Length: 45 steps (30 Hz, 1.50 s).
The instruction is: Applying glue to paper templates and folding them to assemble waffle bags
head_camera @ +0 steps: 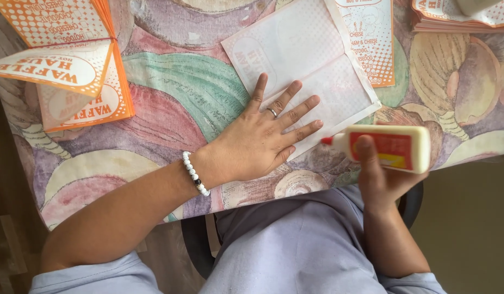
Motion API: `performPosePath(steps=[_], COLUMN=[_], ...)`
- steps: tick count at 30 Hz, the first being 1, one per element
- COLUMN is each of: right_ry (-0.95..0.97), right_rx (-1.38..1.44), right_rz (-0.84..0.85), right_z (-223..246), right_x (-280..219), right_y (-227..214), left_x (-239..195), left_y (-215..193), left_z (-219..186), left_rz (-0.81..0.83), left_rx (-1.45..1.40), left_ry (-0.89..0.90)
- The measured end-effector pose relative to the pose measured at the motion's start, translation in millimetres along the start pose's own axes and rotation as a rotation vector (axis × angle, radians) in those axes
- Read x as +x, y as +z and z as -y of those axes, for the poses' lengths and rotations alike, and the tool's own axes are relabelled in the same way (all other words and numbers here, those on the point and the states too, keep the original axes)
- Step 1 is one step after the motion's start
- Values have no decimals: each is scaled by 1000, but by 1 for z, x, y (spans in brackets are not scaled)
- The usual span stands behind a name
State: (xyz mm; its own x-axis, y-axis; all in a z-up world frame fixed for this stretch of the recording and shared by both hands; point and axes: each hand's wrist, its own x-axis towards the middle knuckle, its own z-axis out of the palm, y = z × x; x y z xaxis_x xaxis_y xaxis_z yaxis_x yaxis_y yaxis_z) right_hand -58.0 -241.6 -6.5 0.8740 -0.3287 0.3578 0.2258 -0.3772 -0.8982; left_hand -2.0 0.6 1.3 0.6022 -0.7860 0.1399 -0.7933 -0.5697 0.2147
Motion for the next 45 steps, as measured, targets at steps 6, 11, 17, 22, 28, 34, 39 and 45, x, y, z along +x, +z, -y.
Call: performPosePath(steps=[6, 11, 17, 22, 28, 34, 39, 45], right_ry=[3, 45, 35, 28, -13, 47, 128, -89], right_rx=[15, -24, -39, -15, -61, -39, 26, -36], right_rz=[32, 24, -188, -47, -230, -204, -35, -137], right_z=[3, 1, -6, -7, -21, -17, -5, -18], right_x=[-5, -1, 33, 6, 36, 36, 8, 53], right_y=[3, 1, -6, 0, -13, -10, -4, -20], left_x=[0, 1, 2, 1, 2, 2, 2, 2], left_y=[1, 1, -1, -1, -1, -1, -1, 0], left_z=[0, 1, 1, 0, 1, 1, 1, 1], left_rz=[0, -2, 27, 6, 32, 38, 20, 40], left_rx=[6, -9, 24, 4, 15, 21, -11, 14], left_ry=[1, 3, 0, -5, -1, -5, -3, -5])
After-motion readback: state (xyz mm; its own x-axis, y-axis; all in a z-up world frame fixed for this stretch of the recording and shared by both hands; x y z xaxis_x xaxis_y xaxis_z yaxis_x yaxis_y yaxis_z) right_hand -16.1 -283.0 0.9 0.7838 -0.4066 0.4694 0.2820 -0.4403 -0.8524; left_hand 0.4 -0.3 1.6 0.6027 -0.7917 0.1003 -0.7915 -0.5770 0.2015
